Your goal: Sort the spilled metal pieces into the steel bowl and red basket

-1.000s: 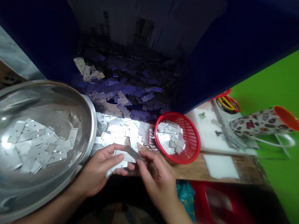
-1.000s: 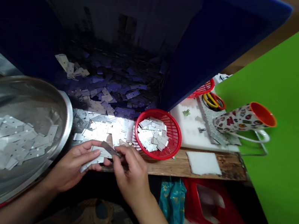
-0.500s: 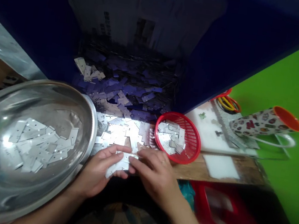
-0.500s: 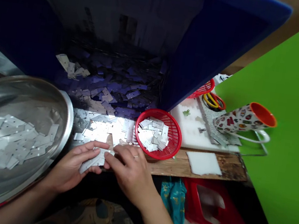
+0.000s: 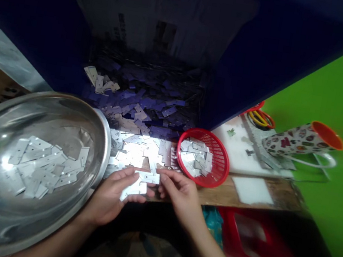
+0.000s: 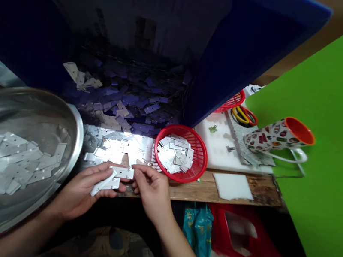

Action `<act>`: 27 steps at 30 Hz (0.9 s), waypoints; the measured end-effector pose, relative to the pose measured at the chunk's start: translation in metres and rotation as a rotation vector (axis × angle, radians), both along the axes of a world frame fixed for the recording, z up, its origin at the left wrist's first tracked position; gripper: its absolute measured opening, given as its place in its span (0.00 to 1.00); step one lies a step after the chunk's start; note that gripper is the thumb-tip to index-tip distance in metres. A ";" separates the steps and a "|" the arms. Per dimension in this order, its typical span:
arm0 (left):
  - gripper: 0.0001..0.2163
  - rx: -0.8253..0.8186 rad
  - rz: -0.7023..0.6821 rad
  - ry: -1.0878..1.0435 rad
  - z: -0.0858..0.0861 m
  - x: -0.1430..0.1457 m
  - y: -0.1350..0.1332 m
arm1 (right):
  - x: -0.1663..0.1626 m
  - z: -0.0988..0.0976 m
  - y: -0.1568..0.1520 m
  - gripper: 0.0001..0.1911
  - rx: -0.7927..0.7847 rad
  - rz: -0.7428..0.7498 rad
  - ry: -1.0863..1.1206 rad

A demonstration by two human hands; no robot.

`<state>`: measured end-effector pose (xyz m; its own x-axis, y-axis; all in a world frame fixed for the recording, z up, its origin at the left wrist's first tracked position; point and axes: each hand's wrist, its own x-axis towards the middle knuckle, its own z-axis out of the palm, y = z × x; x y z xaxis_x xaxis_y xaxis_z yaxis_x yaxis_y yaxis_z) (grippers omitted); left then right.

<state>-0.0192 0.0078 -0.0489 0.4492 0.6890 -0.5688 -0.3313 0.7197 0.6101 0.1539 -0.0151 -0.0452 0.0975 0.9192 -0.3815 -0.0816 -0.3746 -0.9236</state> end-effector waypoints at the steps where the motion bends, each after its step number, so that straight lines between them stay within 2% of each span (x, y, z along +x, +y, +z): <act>1: 0.12 0.001 0.001 0.002 0.001 0.000 0.000 | -0.001 0.001 -0.001 0.16 0.007 0.009 -0.006; 5: 0.11 -0.012 0.020 -0.004 0.002 -0.002 0.000 | -0.001 0.010 -0.006 0.12 0.126 -0.003 -0.144; 9: 0.17 -0.075 0.044 -0.043 0.004 -0.003 0.001 | 0.024 0.025 -0.006 0.07 0.468 -0.210 -0.620; 12: 0.22 -0.129 0.058 -0.057 0.007 -0.002 0.003 | 0.043 0.033 -0.002 0.12 0.668 -0.317 -0.932; 13: 0.23 -0.141 0.057 -0.063 0.007 -0.001 0.003 | 0.044 0.034 -0.001 0.14 0.716 -0.287 -0.983; 15: 0.23 -0.156 0.054 -0.072 0.007 0.001 0.003 | 0.037 0.033 -0.002 0.17 0.789 -0.118 -0.986; 18: 0.22 -0.154 0.074 -0.116 0.004 0.003 0.001 | 0.009 0.027 -0.005 0.19 0.767 0.218 -0.894; 20: 0.21 -0.176 0.099 -0.149 0.003 0.004 -0.002 | -0.009 0.022 -0.005 0.21 0.673 0.344 -0.893; 23: 0.22 -0.213 0.097 -0.173 0.003 0.003 -0.003 | -0.024 0.018 -0.001 0.15 0.564 0.387 -0.864; 27: 0.22 -0.188 0.049 -0.143 0.003 0.000 0.000 | -0.020 0.020 0.003 0.04 0.484 0.268 -0.576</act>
<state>-0.0189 0.0074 -0.0461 0.5027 0.5998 -0.6225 -0.4420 0.7972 0.4112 0.1342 -0.0121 -0.0256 -0.0904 0.9899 0.1092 0.4940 0.1398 -0.8582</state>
